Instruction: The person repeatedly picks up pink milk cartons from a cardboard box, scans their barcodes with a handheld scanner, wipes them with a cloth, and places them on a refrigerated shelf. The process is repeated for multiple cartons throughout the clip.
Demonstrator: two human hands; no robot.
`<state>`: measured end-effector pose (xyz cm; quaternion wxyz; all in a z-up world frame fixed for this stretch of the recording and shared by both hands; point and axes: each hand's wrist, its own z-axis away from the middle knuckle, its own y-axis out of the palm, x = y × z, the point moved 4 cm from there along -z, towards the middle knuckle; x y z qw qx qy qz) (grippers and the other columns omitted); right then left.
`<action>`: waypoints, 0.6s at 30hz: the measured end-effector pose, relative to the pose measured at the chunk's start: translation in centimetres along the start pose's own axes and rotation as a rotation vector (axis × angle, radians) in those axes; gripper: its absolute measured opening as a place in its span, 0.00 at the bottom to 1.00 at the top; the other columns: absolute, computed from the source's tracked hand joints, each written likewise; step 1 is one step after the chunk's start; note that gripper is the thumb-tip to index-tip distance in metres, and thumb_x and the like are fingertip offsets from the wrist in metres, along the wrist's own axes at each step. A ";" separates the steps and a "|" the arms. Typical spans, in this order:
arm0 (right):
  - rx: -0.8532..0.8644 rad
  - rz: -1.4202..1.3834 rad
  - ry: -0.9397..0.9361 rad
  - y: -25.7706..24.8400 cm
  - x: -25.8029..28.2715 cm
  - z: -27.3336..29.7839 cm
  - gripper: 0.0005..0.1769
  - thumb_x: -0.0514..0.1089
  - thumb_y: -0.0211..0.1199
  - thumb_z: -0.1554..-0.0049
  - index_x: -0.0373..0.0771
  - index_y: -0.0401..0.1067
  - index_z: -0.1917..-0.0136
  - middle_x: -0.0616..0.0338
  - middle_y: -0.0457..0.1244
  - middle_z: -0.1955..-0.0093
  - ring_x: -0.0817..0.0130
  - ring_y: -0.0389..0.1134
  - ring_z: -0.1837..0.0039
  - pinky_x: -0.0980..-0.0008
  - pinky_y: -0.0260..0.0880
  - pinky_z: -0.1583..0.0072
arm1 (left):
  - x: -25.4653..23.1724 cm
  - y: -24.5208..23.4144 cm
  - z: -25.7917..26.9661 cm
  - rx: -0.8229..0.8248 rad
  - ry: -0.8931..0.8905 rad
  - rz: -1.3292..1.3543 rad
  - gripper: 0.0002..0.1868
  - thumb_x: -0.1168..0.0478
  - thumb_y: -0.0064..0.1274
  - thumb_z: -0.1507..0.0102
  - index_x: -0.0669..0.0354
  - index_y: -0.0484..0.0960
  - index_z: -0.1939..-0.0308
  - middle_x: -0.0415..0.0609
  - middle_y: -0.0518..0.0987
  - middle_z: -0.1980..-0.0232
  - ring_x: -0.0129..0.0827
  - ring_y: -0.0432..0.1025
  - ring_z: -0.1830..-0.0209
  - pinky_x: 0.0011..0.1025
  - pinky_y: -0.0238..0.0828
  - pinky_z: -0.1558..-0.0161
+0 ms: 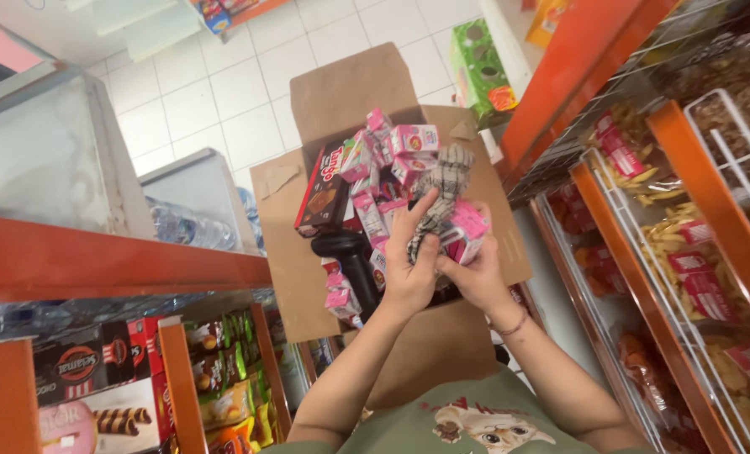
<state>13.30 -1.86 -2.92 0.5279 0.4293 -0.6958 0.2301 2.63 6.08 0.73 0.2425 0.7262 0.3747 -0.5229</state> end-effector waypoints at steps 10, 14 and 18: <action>-0.234 -0.122 -0.042 -4.3 -0.1 -0.7 0.38 0.51 0.53 0.30 0.28 0.49 0.16 0.50 0.58 0.26 0.67 0.61 0.27 0.68 0.62 0.26 | 2.6 0.9 3.1 0.093 0.154 -0.248 0.27 0.73 0.57 0.41 0.61 0.76 0.37 0.55 0.77 0.47 0.49 0.68 0.46 0.37 0.67 0.41; -0.143 -0.398 0.016 -4.1 -0.4 -1.6 0.36 0.50 0.53 0.33 0.40 0.45 0.17 0.47 0.62 0.34 0.58 0.66 0.34 0.59 0.67 0.29 | 4.7 -0.8 3.3 0.149 0.281 -0.622 0.36 0.74 0.54 0.50 0.52 0.79 0.36 0.52 0.76 0.41 0.52 0.68 0.42 0.46 0.66 0.37; -0.131 -0.517 0.185 -3.4 -2.5 -1.5 0.22 0.45 0.55 0.28 0.29 0.58 0.28 0.49 0.61 0.36 0.59 0.62 0.35 0.57 0.63 0.31 | 7.9 -1.4 1.2 0.060 0.313 -1.079 0.38 0.68 0.58 0.46 0.42 0.77 0.31 0.47 0.73 0.33 0.53 0.66 0.39 0.53 0.60 0.39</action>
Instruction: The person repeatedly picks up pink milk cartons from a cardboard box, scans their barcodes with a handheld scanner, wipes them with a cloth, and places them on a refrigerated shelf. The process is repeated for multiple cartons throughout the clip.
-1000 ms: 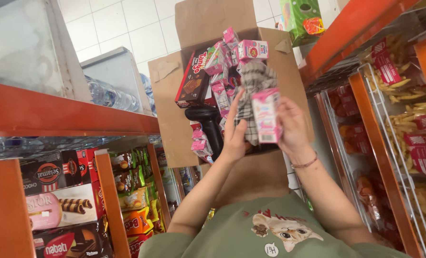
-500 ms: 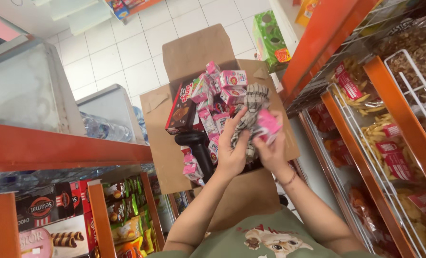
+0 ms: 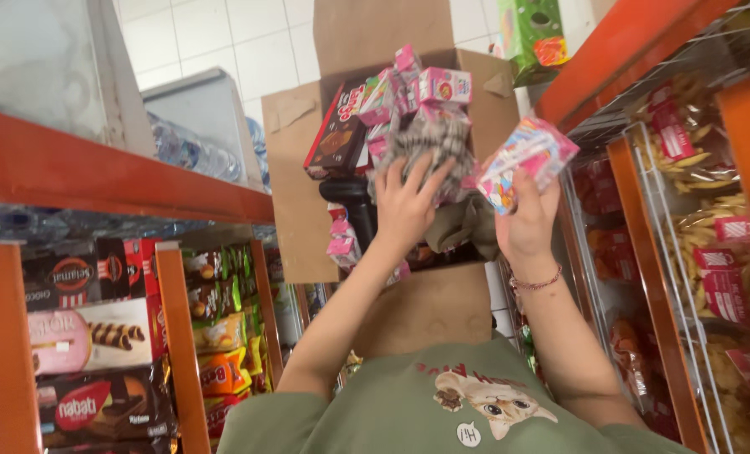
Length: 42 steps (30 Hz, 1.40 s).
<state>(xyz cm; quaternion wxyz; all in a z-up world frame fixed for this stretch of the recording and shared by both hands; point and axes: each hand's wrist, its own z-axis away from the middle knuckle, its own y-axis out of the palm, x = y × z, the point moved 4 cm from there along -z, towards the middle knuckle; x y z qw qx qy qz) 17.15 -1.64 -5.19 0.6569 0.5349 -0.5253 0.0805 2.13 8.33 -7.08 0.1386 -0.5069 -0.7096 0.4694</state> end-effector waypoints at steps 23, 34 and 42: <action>0.081 0.053 0.425 3.4 -5.3 0.8 0.24 0.37 0.56 0.31 0.40 0.53 0.25 0.47 0.62 0.30 0.62 0.69 0.37 0.58 0.74 0.35 | 7.5 -0.1 11.3 0.027 -0.972 0.158 0.56 0.57 0.70 0.52 0.74 0.53 0.28 0.73 0.73 0.42 0.63 0.72 0.49 0.55 0.67 0.52; 0.092 0.119 0.397 3.7 -6.0 0.1 0.23 0.37 0.57 0.31 0.39 0.54 0.26 0.45 0.64 0.33 0.58 0.71 0.36 0.56 0.76 0.35 | 4.6 -2.7 14.6 -0.125 -1.064 1.398 0.20 0.69 0.56 0.43 0.64 0.76 0.47 0.51 0.80 0.61 0.32 0.77 0.63 0.31 0.76 0.59; 0.041 0.135 0.328 2.7 -5.2 -0.4 0.26 0.36 0.58 0.31 0.42 0.51 0.25 0.43 0.64 0.32 0.56 0.71 0.34 0.55 0.76 0.34 | -3.0 -8.2 10.0 0.050 -0.589 0.905 0.25 0.68 0.60 0.46 0.65 0.77 0.44 0.54 0.83 0.61 0.39 0.82 0.61 0.30 0.76 0.56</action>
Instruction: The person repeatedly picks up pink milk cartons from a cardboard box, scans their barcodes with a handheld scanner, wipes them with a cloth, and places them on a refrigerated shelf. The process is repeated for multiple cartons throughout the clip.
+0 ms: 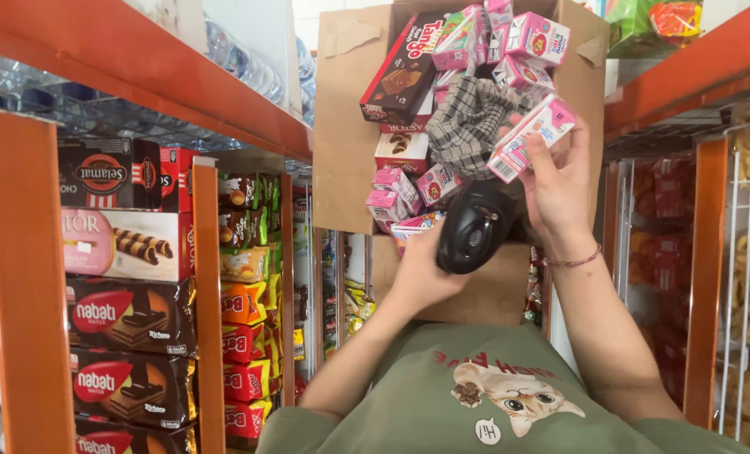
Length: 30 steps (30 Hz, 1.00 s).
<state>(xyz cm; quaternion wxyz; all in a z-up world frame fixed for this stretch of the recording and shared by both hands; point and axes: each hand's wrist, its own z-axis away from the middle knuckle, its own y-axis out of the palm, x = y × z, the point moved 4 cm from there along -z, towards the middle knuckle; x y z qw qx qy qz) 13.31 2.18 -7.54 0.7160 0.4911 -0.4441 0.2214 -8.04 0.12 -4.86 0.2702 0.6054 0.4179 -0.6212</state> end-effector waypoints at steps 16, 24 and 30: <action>-0.116 -0.020 -0.061 -1.2 1.9 2.5 0.26 0.36 0.58 0.32 0.41 0.51 0.26 0.40 0.63 0.31 0.52 0.70 0.31 0.55 0.76 0.32 | -0.8 1.2 -1.4 0.092 0.035 0.028 0.20 0.66 0.64 0.44 0.62 0.79 0.48 0.51 0.84 0.61 0.34 0.82 0.62 0.29 0.77 0.57; -0.283 -0.048 -0.183 -4.9 4.4 7.0 0.25 0.37 0.59 0.35 0.41 0.55 0.28 0.43 0.65 0.36 0.56 0.71 0.36 0.57 0.77 0.39 | 0.1 4.1 -3.5 0.248 0.008 0.220 0.16 0.65 0.69 0.44 0.64 0.83 0.54 0.45 0.85 0.58 0.28 0.78 0.60 0.29 0.76 0.53; -0.389 -0.047 -0.406 -9.0 8.7 13.9 0.29 0.36 0.62 0.34 0.40 0.54 0.24 0.58 0.61 0.37 0.71 0.65 0.42 0.70 0.72 0.45 | -2.3 10.3 -4.6 0.513 -0.051 0.310 0.16 0.66 0.66 0.41 0.64 0.84 0.50 0.45 0.84 0.55 0.28 0.79 0.56 0.29 0.78 0.52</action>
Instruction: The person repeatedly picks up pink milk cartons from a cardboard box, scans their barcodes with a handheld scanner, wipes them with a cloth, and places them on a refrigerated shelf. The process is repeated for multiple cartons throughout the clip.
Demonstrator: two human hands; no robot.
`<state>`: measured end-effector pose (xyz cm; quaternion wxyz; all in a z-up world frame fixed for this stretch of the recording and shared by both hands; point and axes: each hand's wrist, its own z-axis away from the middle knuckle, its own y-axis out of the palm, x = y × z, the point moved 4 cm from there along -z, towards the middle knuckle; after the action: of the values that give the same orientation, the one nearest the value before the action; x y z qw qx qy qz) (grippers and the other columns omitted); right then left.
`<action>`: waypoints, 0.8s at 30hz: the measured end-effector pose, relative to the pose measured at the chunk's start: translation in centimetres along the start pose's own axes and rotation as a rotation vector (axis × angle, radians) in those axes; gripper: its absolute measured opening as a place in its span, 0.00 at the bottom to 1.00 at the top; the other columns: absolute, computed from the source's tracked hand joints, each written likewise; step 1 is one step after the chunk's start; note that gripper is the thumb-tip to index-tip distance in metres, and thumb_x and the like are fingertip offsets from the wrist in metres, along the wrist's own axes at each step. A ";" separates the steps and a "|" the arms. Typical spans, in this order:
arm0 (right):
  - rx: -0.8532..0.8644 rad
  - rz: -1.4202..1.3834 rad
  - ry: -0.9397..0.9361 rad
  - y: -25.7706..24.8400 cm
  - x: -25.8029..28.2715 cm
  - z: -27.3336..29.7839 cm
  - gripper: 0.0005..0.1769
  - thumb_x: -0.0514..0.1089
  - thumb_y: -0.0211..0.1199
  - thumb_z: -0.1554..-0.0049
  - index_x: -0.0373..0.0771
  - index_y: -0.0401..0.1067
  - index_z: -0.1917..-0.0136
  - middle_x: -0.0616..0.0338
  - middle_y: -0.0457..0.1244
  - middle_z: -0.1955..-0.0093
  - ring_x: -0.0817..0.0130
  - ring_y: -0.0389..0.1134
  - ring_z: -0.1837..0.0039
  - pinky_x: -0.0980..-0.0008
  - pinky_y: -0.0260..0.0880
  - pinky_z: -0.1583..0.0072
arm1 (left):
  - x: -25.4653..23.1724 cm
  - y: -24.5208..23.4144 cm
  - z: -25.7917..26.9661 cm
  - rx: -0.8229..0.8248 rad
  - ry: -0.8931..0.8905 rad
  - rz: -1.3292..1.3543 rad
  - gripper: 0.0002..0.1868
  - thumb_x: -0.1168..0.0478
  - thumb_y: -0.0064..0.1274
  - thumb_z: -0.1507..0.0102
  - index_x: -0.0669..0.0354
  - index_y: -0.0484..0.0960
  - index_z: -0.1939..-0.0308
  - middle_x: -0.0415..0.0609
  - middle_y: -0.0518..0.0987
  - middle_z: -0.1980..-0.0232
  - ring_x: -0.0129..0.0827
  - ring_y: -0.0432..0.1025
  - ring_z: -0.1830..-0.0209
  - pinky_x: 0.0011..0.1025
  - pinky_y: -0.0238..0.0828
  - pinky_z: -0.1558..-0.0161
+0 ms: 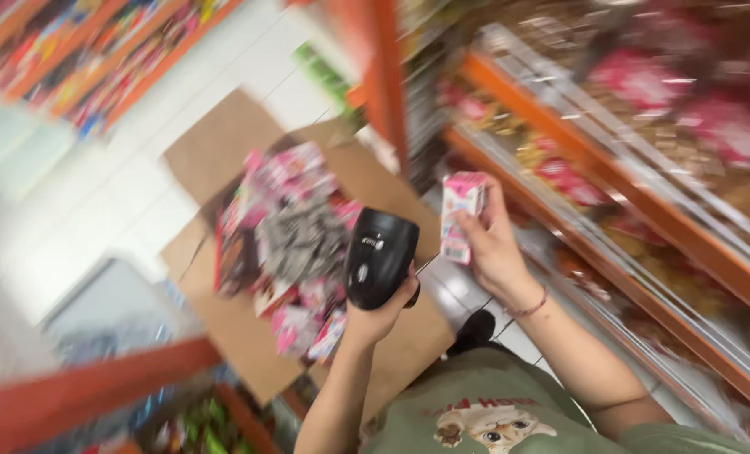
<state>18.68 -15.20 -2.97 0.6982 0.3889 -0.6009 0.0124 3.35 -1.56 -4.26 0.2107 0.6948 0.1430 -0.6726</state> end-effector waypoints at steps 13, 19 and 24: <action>-0.237 0.406 -0.344 -7.5 22.1 10.5 0.47 0.29 0.46 0.42 0.37 0.36 0.13 0.52 0.48 0.18 0.67 0.49 0.19 0.67 0.47 0.21 | -13.2 21.7 -4.9 0.802 0.446 0.030 0.30 0.68 0.61 0.42 0.67 0.76 0.35 0.54 0.80 0.34 0.34 0.77 0.38 0.33 0.72 0.34; -0.253 0.587 -0.457 -8.7 28.8 14.6 0.50 0.28 0.53 0.40 0.40 0.29 0.14 0.50 0.53 0.24 0.65 0.57 0.25 0.64 0.56 0.25 | -16.7 28.9 -3.7 0.940 0.428 0.153 0.38 0.65 0.61 0.43 0.75 0.69 0.29 0.61 0.76 0.30 0.38 0.73 0.30 0.35 0.67 0.29; -0.390 0.939 -0.682 -9.5 33.3 15.5 0.49 0.28 0.64 0.42 0.36 0.43 0.16 0.49 0.56 0.25 0.65 0.61 0.25 0.64 0.62 0.25 | -19.5 32.5 -4.3 1.014 0.570 0.240 0.40 0.62 0.60 0.41 0.76 0.66 0.27 0.65 0.69 0.23 0.43 0.69 0.23 0.38 0.65 0.23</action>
<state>19.62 -45.45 19.92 0.4450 -0.0707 -0.8888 0.0834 21.67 -26.10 18.47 -0.1198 0.8732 -0.2249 -0.4155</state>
